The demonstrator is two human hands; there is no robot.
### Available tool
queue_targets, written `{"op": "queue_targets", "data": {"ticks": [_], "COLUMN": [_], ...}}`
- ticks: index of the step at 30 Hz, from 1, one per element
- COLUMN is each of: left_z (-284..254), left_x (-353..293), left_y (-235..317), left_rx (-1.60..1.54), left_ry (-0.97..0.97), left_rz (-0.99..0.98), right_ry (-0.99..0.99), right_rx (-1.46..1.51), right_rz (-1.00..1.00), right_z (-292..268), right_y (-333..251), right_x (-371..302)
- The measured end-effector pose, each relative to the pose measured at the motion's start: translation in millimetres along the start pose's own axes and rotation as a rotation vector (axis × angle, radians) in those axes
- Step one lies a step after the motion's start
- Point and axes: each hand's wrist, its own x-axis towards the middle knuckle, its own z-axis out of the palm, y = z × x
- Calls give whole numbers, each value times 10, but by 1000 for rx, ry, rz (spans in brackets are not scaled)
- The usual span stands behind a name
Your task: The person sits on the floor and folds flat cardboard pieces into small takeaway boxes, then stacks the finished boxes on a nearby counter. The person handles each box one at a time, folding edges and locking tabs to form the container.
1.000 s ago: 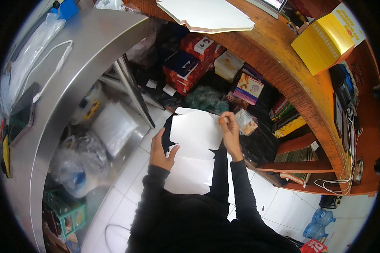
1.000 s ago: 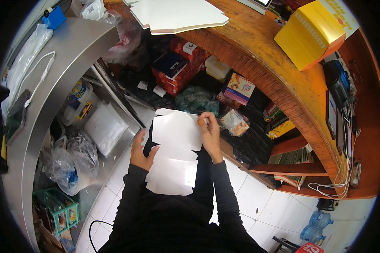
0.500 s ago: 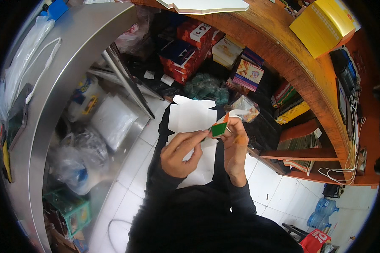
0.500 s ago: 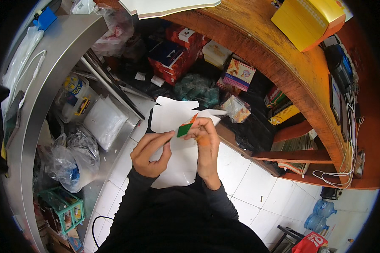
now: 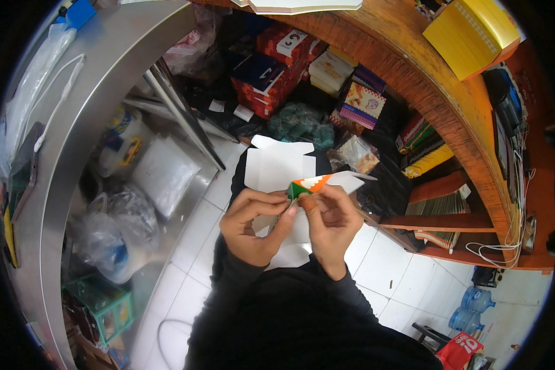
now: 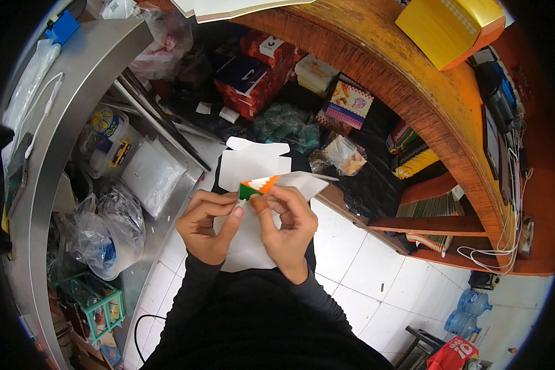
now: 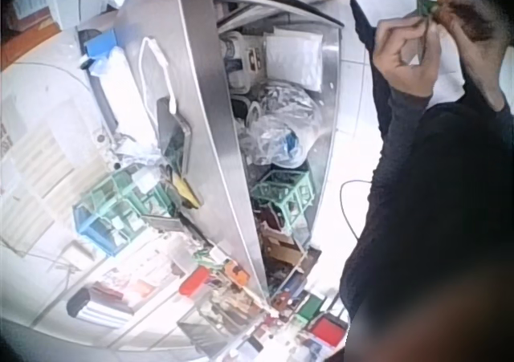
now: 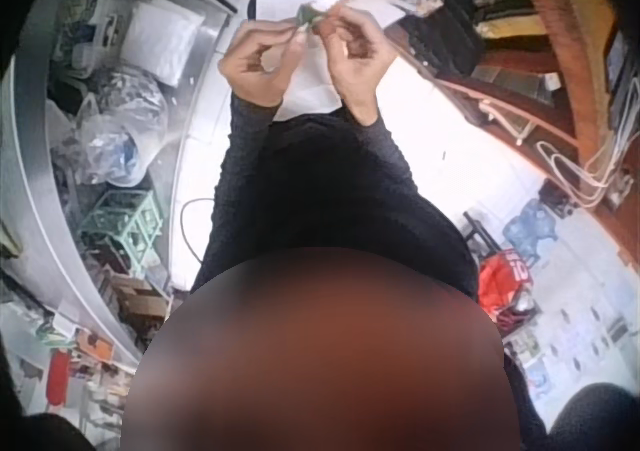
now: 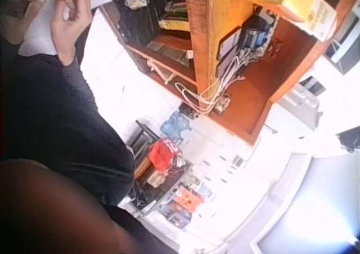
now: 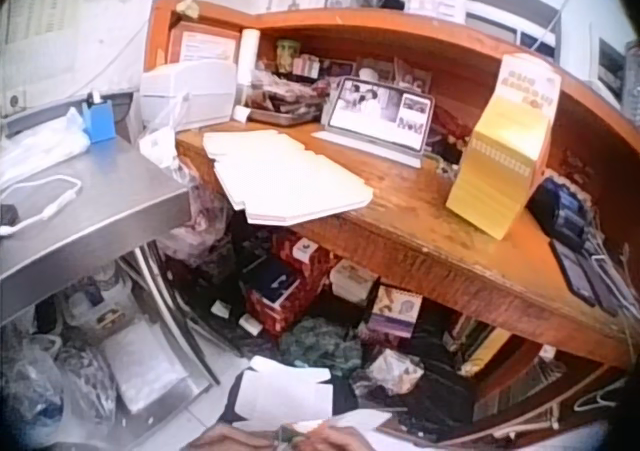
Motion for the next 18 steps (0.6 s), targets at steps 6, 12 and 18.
{"op": "queue_targets", "data": {"ticks": [6, 12, 18], "left_z": [-41, -100, -126], "left_x": [21, 27, 58], "left_y": [-22, -57, -63], "left_rx": [-86, -112, -85], "left_ry": [25, -17, -48], "left_rz": [-87, -78, -52], "right_ry": [-54, -26, -90], "right_rx": [-291, -263, -273], "right_rz": [-265, -267, -276], "right_z": [101, 175, 138], "right_y": [-28, -10, -2], "right_x": [-67, -131, -118]}}
